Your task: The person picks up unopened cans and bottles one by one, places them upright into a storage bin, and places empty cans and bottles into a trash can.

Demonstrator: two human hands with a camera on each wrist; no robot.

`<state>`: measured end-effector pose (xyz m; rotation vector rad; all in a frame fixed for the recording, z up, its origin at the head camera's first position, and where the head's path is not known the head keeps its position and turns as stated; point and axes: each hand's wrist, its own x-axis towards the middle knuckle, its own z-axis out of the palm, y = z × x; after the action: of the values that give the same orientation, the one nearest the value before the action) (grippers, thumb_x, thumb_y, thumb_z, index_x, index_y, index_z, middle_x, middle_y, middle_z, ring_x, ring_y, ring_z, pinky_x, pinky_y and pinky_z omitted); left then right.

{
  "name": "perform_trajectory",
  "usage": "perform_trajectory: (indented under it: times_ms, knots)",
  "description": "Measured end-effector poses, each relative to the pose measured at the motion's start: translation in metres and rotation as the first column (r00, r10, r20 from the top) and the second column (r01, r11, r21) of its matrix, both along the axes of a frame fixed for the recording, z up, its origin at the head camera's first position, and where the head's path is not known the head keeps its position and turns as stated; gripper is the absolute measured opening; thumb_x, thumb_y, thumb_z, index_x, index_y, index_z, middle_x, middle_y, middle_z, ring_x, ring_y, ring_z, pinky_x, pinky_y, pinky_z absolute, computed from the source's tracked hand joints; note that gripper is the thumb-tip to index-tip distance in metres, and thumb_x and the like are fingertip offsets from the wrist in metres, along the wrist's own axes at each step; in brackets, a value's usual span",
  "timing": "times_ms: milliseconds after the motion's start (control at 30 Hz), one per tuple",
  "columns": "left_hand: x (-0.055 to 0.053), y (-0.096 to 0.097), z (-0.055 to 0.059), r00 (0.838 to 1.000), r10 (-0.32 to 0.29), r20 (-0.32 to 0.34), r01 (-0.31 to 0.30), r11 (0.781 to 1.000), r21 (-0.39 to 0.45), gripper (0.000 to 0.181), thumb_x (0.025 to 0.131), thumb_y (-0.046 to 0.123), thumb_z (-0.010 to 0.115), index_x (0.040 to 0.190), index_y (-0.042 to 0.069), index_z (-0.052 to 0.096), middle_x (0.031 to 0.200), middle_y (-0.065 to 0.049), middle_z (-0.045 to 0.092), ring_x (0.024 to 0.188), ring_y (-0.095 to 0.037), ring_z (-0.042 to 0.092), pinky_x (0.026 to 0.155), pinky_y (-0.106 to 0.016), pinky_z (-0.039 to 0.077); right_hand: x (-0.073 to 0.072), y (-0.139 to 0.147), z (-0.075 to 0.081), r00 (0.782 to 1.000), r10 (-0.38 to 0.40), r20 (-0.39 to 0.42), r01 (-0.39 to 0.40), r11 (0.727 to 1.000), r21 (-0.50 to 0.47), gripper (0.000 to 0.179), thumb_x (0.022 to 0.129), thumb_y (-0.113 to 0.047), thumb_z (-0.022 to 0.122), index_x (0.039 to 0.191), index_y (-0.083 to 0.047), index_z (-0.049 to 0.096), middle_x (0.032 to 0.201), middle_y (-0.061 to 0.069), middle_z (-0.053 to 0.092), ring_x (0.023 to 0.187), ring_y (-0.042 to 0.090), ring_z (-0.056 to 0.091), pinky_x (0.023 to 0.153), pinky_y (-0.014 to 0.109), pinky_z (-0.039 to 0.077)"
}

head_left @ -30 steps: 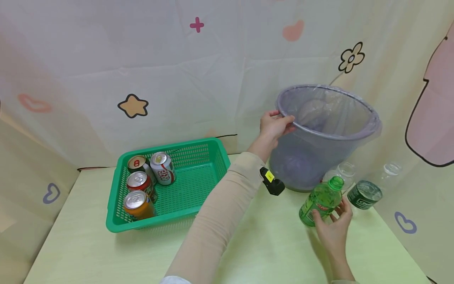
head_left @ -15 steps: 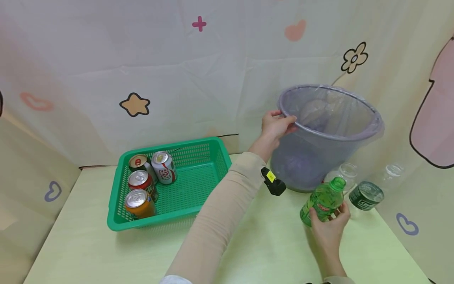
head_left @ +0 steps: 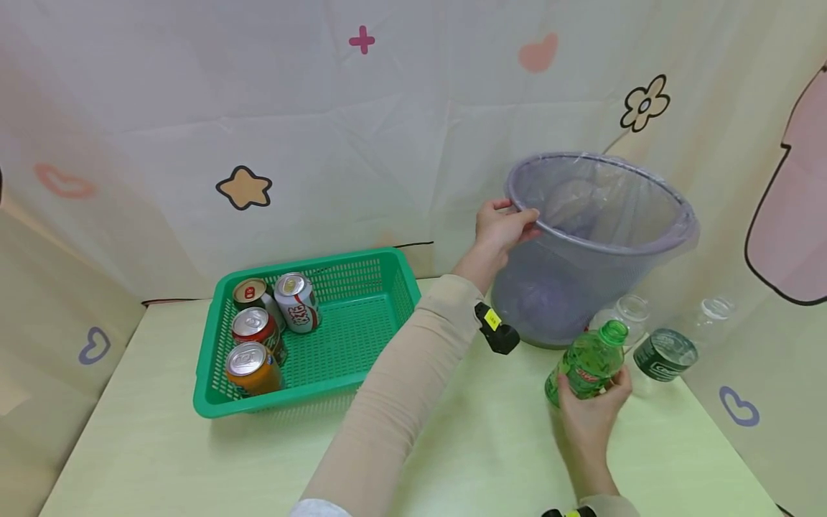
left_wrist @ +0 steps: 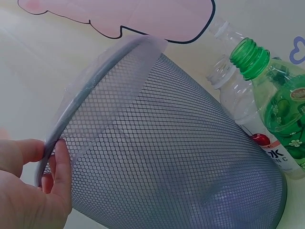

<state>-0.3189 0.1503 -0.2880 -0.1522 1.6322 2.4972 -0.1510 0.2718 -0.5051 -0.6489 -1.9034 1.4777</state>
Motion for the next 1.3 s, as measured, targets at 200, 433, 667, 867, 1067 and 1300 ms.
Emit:
perform_trajectory:
  times_ms: [200,433,667,867,1067,1300]
  knots:
    - [0.0,0.0,0.0,1.0,0.004,-0.009,-0.004,1.0,0.0,0.037,0.077,-0.004,0.069,0.105,0.007,0.047,0.08,-0.006,0.057,0.061,-0.014,0.06,0.061,-0.028,0.056,-0.002,-0.001,-0.001,1.0,-0.018,-0.004,0.018,0.998,0.067,0.091,0.072,-0.008,0.075,0.14,-0.021,0.016,0.135,0.012,0.031,0.123,0.026,0.035,0.11,0.039,0.023]
    - [0.0,0.001,0.001,1.0,0.0,-0.009,-0.001,1.0,-0.01,0.036,0.077,-0.004,0.069,0.104,0.007,0.047,0.08,-0.006,0.057,0.061,-0.014,0.06,0.06,-0.028,0.056,-0.003,-0.001,-0.001,1.0,-0.023,0.014,0.022,0.996,0.085,0.089,0.072,-0.011,0.075,0.139,-0.016,0.018,0.134,0.013,0.03,0.123,0.029,0.035,0.11,0.041,0.023]
    - [-0.001,0.0,0.0,1.0,0.002,-0.003,-0.002,1.0,-0.009,0.037,0.077,-0.004,0.069,0.105,0.007,0.047,0.081,-0.006,0.057,0.061,-0.015,0.06,0.061,-0.028,0.056,-0.002,0.0,0.002,0.999,-0.021,0.035,0.019,0.998,0.061,0.09,0.072,-0.012,0.075,0.14,-0.017,0.016,0.135,0.013,0.031,0.125,0.029,0.035,0.11,0.041,0.023]
    - [-0.001,0.0,0.0,1.0,-0.003,0.001,0.003,1.0,-0.019,0.038,0.077,-0.003,0.07,0.106,0.007,0.047,0.082,-0.006,0.058,0.062,-0.015,0.06,0.06,-0.027,0.056,0.001,0.002,0.003,1.0,-0.007,0.028,0.005,0.998,0.056,0.089,0.073,-0.013,0.075,0.139,-0.019,0.017,0.135,0.013,0.033,0.124,0.029,0.035,0.11,0.042,0.024]
    - [-0.001,0.001,0.0,1.0,0.002,0.005,-0.002,1.0,-0.028,0.037,0.077,-0.003,0.07,0.105,0.008,0.048,0.08,-0.006,0.058,0.061,-0.014,0.06,0.06,-0.026,0.056,0.006,0.005,0.005,0.998,0.019,0.056,-0.022,0.998,0.053,0.089,0.073,-0.015,0.075,0.14,-0.021,0.016,0.136,0.014,0.032,0.124,0.031,0.035,0.109,0.045,0.024]
    - [0.001,0.001,0.001,1.0,0.004,0.002,-0.003,1.0,-0.027,0.037,0.077,-0.004,0.069,0.104,0.008,0.048,0.078,-0.006,0.058,0.06,-0.014,0.06,0.059,-0.026,0.056,0.01,0.011,0.009,0.996,0.049,0.073,-0.055,0.995,0.081,0.09,0.072,-0.012,0.076,0.139,-0.017,0.015,0.135,0.015,0.032,0.124,0.032,0.035,0.108,0.047,0.025]
